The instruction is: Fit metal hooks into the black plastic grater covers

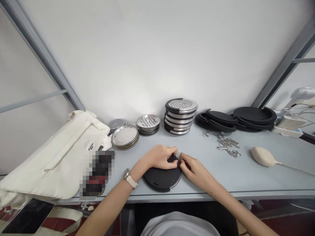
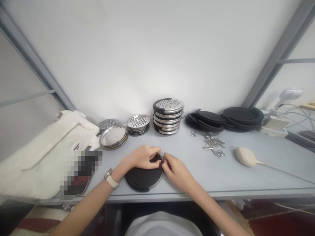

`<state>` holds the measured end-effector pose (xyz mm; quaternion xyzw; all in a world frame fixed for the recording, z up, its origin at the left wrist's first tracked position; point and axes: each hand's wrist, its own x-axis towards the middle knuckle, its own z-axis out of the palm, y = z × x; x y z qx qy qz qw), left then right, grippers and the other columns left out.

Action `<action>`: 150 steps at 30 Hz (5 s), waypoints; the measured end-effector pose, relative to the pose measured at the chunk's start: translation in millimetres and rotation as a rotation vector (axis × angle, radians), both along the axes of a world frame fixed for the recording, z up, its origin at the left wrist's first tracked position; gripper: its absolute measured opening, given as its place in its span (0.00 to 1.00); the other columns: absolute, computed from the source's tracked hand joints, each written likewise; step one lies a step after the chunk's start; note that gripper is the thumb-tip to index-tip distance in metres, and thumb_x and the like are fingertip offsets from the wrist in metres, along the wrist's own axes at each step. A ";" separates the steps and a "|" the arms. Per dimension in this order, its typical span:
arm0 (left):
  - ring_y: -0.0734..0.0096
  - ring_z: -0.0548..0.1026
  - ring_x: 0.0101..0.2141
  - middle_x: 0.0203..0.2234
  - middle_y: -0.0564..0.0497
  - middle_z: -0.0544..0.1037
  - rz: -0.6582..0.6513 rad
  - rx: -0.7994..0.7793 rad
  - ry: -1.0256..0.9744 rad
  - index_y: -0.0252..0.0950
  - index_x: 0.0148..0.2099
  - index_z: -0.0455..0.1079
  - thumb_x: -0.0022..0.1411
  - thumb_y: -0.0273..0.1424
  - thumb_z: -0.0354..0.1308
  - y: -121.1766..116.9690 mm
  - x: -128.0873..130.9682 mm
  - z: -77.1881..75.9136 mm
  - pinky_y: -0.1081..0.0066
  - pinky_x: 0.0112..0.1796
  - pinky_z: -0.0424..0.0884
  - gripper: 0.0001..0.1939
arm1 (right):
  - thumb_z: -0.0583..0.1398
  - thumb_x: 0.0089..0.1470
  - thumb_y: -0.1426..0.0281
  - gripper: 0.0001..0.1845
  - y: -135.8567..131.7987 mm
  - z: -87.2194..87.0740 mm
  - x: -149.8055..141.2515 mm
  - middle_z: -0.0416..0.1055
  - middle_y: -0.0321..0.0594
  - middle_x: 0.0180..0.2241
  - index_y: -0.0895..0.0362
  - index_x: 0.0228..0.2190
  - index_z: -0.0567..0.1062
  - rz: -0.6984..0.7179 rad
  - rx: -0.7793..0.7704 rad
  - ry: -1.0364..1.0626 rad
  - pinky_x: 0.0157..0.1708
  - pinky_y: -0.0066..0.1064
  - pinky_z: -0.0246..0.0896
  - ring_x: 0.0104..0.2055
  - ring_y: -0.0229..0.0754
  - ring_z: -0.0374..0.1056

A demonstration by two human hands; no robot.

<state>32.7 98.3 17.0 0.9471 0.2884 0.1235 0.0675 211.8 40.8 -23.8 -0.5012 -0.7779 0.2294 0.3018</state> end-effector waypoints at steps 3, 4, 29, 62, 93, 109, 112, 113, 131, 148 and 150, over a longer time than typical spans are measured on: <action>0.74 0.66 0.21 0.20 0.57 0.68 0.004 -0.008 -0.007 0.38 0.38 0.63 0.56 0.36 0.57 0.1 0.0 -0.5 0.74 0.24 0.56 0.10 | 0.47 0.59 0.70 0.11 0.5 0.2 0.1 0.61 0.32 0.23 0.53 0.24 0.57 -0.004 0.003 0.000 0.27 0.29 0.51 0.24 0.37 0.58; 0.74 0.66 0.22 0.20 0.58 0.68 0.005 -0.012 -0.009 0.38 0.38 0.63 0.56 0.36 0.57 0.1 0.0 -0.6 0.74 0.24 0.56 0.10 | 0.47 0.59 0.70 0.11 0.6 0.2 0.1 0.61 0.32 0.23 0.53 0.24 0.57 -0.005 0.002 -0.001 0.26 0.29 0.51 0.24 0.37 0.58; 0.76 0.64 0.21 0.19 0.59 0.66 0.001 -0.080 -0.052 0.38 0.37 0.62 0.56 0.34 0.57 1.4 -0.2 -1.7 0.75 0.25 0.57 0.09 | 0.46 0.60 0.69 0.11 -0.2 -1.3 0.4 0.61 0.32 0.23 0.53 0.25 0.57 -0.005 0.009 -0.012 0.27 0.29 0.53 0.24 0.37 0.58; 0.74 0.65 0.21 0.20 0.58 0.67 0.008 -0.001 -0.028 0.38 0.37 0.61 0.57 0.35 0.56 -0.5 0.2 -0.3 0.74 0.25 0.56 0.08 | 0.42 0.63 0.67 0.11 -1.7 -1.4 -3.1 0.62 0.35 0.26 0.52 0.27 0.55 -0.086 -0.036 -0.001 0.30 0.32 0.54 0.27 0.41 0.60; 0.71 0.67 0.22 0.21 0.56 0.70 0.007 0.069 0.042 0.38 0.36 0.60 0.58 0.35 0.54 -1.2 1.2 0.3 0.72 0.23 0.54 0.07 | 0.44 0.63 0.68 0.12 -0.8 -1.9 -0.9 0.63 0.35 0.26 0.53 0.26 0.57 -0.032 -0.005 -0.014 0.29 0.30 0.54 0.27 0.39 0.61; 0.69 0.71 0.24 0.24 0.54 0.72 0.024 0.058 0.090 0.38 0.38 0.62 0.59 0.36 0.54 -2.4 2.1 2.4 0.71 0.25 0.55 0.08 | 0.45 0.61 0.70 0.11 -0.1 -1.9 -0.2 0.64 0.35 0.25 0.53 0.26 0.58 -0.029 0.028 -0.008 0.28 0.30 0.54 0.26 0.39 0.60; 0.68 0.72 0.26 0.25 0.53 0.74 0.020 0.086 0.103 0.38 0.38 0.61 0.59 0.36 0.53 -2.2 2.3 2.4 0.71 0.25 0.56 0.07 | 0.45 0.62 0.70 0.11 0.2 -2.1 -0.2 0.64 0.35 0.25 0.53 0.26 0.58 -0.028 0.020 -0.009 0.28 0.30 0.54 0.27 0.38 0.60; 0.68 0.72 0.26 0.26 0.53 0.74 0.017 0.094 0.106 0.38 0.38 0.61 0.60 0.36 0.53 -2.0 2.2 2.1 0.71 0.25 0.56 0.07 | 0.44 0.62 0.69 0.12 0.2 -2.1 -0.3 0.64 0.35 0.25 0.53 0.26 0.58 -0.028 0.017 -0.009 0.28 0.30 0.54 0.27 0.39 0.60; 0.67 0.72 0.26 0.26 0.53 0.74 0.001 0.094 0.110 0.38 0.38 0.60 0.60 0.36 0.52 -2.4 1.6 2.4 0.70 0.25 0.55 0.07 | 0.44 0.62 0.69 0.12 0.5 -2.8 -0.4 0.64 0.35 0.26 0.53 0.27 0.58 -0.029 0.028 -0.017 0.28 0.30 0.54 0.27 0.39 0.61; 0.66 0.71 0.25 0.25 0.53 0.73 -0.005 0.100 0.106 0.39 0.38 0.60 0.59 0.35 0.51 -2.9 1.9 2.7 0.69 0.25 0.56 0.06 | 0.45 0.61 0.70 0.12 -0.3 -0.2 -1.1 0.64 0.35 0.25 0.53 0.26 0.58 -0.033 0.031 -0.013 0.28 0.30 0.54 0.26 0.39 0.61; 0.67 0.71 0.25 0.24 0.53 0.72 -0.006 0.104 0.105 0.39 0.38 0.60 0.59 0.35 0.51 -2.8 1.5 2.3 0.69 0.24 0.56 0.06 | 0.45 0.61 0.70 0.12 -0.2 -0.8 -0.9 0.64 0.35 0.25 0.53 0.26 0.58 -0.035 0.032 -0.014 0.27 0.30 0.54 0.26 0.38 0.61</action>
